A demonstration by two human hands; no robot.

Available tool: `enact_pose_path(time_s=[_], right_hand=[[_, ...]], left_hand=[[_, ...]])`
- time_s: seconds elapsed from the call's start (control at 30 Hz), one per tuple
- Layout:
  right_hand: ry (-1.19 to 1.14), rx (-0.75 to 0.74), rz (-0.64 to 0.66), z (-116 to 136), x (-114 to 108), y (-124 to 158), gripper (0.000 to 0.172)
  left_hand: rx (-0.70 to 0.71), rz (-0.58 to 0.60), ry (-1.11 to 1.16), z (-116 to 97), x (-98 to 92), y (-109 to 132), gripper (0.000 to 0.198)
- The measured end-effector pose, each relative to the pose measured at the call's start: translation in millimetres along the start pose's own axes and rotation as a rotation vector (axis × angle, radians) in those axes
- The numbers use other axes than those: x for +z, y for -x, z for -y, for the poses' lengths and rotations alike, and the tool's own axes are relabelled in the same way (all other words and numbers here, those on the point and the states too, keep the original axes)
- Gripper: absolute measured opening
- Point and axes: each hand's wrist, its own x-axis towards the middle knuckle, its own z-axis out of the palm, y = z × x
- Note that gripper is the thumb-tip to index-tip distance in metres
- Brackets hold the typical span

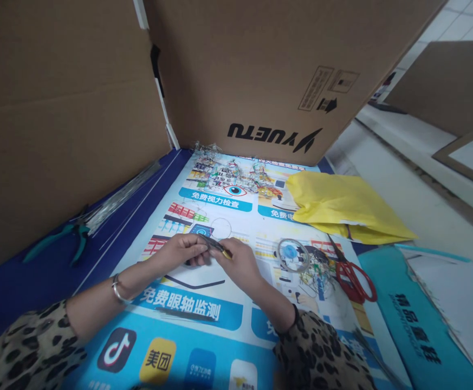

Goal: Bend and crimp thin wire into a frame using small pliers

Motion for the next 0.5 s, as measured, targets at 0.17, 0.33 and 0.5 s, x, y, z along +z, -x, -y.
enact_pose_path(time_s=[0.17,0.33,0.5], right_hand=[[0.112,-0.038,-0.073,-5.8,4.0,2.1,0.015],[0.134,-0.053,-0.084,-5.6,5.4,3.8,0.013],[0.168,-0.084,-0.120,-4.7,6.7,4.7,0.014]], left_hand=[[0.001,0.017,0.028,0.7,-0.7,0.5,0.034],[-0.026,0.017,0.054,2.9,-0.4,0.4,0.041],[-0.043,0.024,0.045,1.9,-0.2,0.5,0.042]])
